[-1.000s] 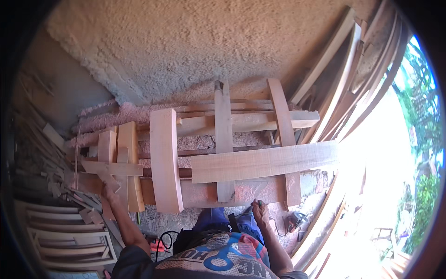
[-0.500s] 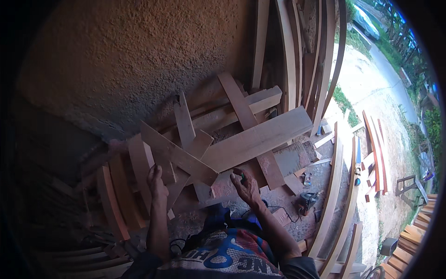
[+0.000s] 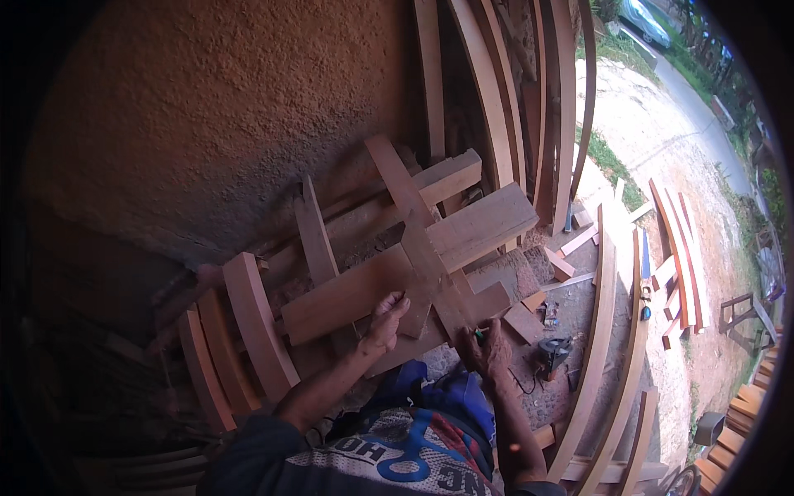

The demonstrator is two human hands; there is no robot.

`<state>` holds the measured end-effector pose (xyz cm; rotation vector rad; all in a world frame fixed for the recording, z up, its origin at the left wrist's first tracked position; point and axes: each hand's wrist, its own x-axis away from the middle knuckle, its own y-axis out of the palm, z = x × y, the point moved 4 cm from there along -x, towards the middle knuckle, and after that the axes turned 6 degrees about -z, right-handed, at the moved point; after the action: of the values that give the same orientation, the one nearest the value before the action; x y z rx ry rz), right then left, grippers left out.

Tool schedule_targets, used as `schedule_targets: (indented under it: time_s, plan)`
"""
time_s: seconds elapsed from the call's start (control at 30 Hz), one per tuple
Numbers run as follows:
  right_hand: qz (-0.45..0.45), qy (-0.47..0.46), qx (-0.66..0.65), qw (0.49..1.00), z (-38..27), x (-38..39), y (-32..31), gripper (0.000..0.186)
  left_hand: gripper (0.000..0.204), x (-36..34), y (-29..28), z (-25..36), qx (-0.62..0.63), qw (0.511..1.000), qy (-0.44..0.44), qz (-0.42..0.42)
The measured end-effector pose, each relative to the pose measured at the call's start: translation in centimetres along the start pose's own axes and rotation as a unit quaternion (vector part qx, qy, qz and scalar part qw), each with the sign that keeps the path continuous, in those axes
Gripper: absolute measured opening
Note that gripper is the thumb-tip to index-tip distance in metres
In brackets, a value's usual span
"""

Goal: The person uses a handheld power saw to cut wooden planks into smaller pieces. They repeatedly pick up planks, position them on a wooden support structure, cut them, and place the cut pieces aside. The process is repeated multiple times throughout the clip.

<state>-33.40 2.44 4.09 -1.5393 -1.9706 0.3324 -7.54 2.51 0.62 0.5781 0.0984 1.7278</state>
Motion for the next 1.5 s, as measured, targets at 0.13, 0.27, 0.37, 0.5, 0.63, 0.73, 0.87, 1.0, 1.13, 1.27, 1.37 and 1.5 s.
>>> schedule_targets:
  time_s: [0.13, 0.27, 0.37, 0.5, 0.63, 0.73, 0.87, 1.0, 1.13, 1.27, 1.37, 1.5]
  plan:
    - [0.071, -0.026, -0.036, 0.996, 1.8, 0.3, -0.2, 0.039, 0.036, -1.9, -0.7, 2.8, -0.274, 0.960, 0.064, -0.014]
    - [0.139, -0.058, -0.020, 0.988, 4.7, 1.0, -0.2, 0.034, 0.106, -3.5, -4.0, 9.3, -0.746, 0.648, 0.155, 0.003]
    - [0.123, -0.012, -0.076, 0.989, 5.7, 2.1, -1.5, 0.035, 0.133, -4.7, -6.9, 8.3, -0.818, 0.568, 0.072, -0.055]
    - [0.109, 0.036, -0.084, 0.990, 5.6, 3.0, -2.8, 0.033, 0.134, -5.8, -5.6, 8.2, -0.793, 0.592, 0.044, -0.134]
    - [0.126, -0.009, -0.058, 0.990, 5.9, 1.9, -1.6, 0.032, 0.131, -5.9, -4.6, 7.9, -0.792, 0.592, 0.098, -0.114]
    - [0.081, 0.027, -0.149, 0.985, 4.5, 0.5, -1.1, 0.033, 0.124, -7.1, -0.5, 10.4, -0.768, 0.618, 0.091, -0.143]
    - [0.055, 0.019, -0.151, 0.987, 4.4, -1.5, 1.3, 0.034, 0.117, -7.1, -2.4, 9.0, -0.757, 0.628, 0.098, -0.153]
    - [0.067, -0.094, -0.093, 0.989, 4.5, -3.8, 5.4, 0.033, 0.115, -8.0, -7.4, 6.9, -0.663, 0.724, 0.121, -0.146]
    - [0.039, -0.068, -0.081, 0.994, 2.6, -4.4, 6.3, 0.037, 0.119, -6.6, -4.5, 7.3, -0.692, 0.704, 0.120, -0.106]
    - [0.044, -0.067, -0.104, 0.991, 2.4, -5.6, 6.8, 0.036, 0.128, -6.2, -3.6, 6.8, -0.749, 0.654, 0.072, -0.077]
    - [0.067, -0.062, -0.108, 0.990, 3.2, -6.7, 5.7, 0.035, 0.134, -6.5, -2.4, 6.0, -0.737, 0.671, 0.059, -0.057]
    - [0.093, -0.053, -0.105, 0.989, 2.6, -8.7, 2.8, 0.036, 0.134, -8.4, 1.2, 4.7, -0.750, 0.656, 0.071, -0.051]
